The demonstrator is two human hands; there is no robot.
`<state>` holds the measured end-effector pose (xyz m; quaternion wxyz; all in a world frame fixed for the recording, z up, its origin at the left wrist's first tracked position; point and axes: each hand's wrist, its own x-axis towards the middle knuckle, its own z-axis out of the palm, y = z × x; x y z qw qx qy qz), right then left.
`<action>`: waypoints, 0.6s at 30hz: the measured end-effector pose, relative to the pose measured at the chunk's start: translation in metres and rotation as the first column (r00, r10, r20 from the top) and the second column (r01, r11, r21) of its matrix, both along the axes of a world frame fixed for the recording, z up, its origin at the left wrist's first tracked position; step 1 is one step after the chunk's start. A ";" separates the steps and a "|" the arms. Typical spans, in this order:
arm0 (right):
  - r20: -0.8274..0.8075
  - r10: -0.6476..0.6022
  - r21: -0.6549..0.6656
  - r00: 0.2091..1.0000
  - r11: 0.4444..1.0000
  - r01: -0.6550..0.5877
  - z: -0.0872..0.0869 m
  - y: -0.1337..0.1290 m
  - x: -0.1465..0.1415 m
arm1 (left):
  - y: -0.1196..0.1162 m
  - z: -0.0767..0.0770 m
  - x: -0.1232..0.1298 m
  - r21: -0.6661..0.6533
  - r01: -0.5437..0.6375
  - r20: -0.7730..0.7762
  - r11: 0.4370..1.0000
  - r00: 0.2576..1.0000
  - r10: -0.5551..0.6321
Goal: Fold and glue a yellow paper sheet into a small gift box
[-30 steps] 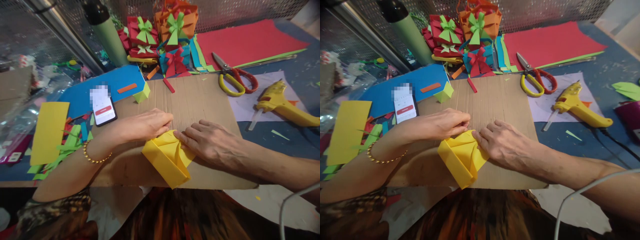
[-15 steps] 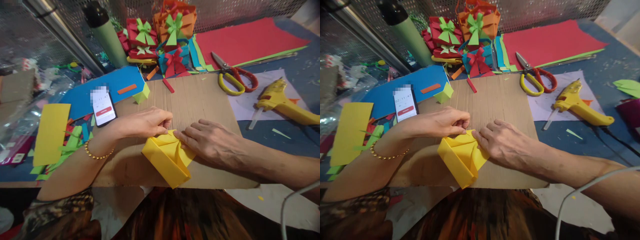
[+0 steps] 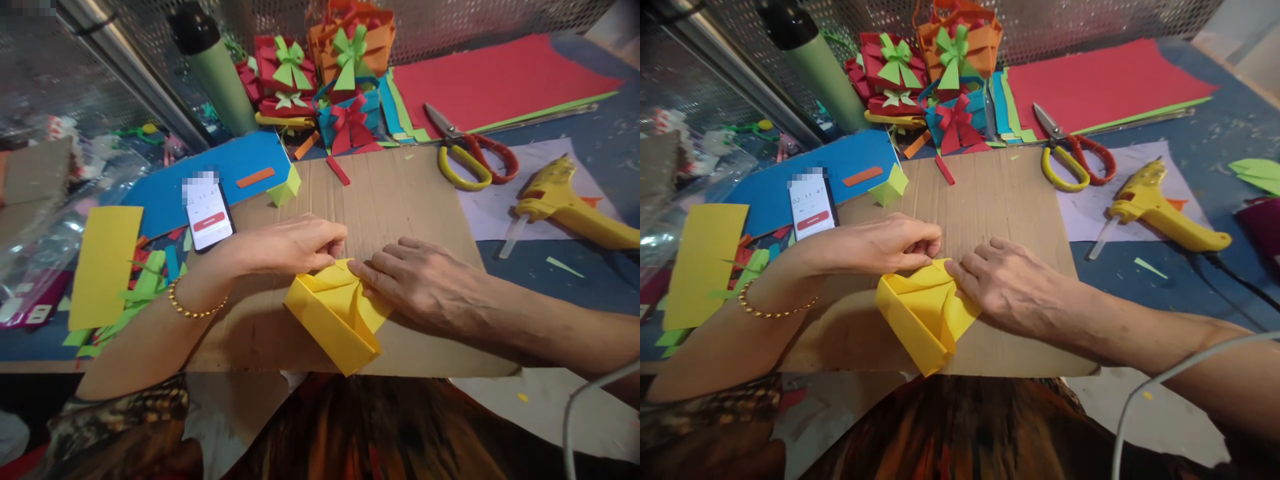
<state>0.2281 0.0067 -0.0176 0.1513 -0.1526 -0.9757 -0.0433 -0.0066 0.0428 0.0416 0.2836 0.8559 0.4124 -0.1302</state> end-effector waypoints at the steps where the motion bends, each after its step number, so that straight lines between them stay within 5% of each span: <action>1: 0.001 -0.001 0.001 1.000 1.000 0.001 0.001 0.000 0.000 | 0.001 0.000 -0.001 -0.005 0.000 0.006 1.000 1.000 0.000; 18: -0.009 -0.016 -0.092 1.000 0.996 0.015 0.002 0.000 0.001 | 0.002 -0.005 -0.001 0.052 0.037 0.035 0.998 0.999 -0.039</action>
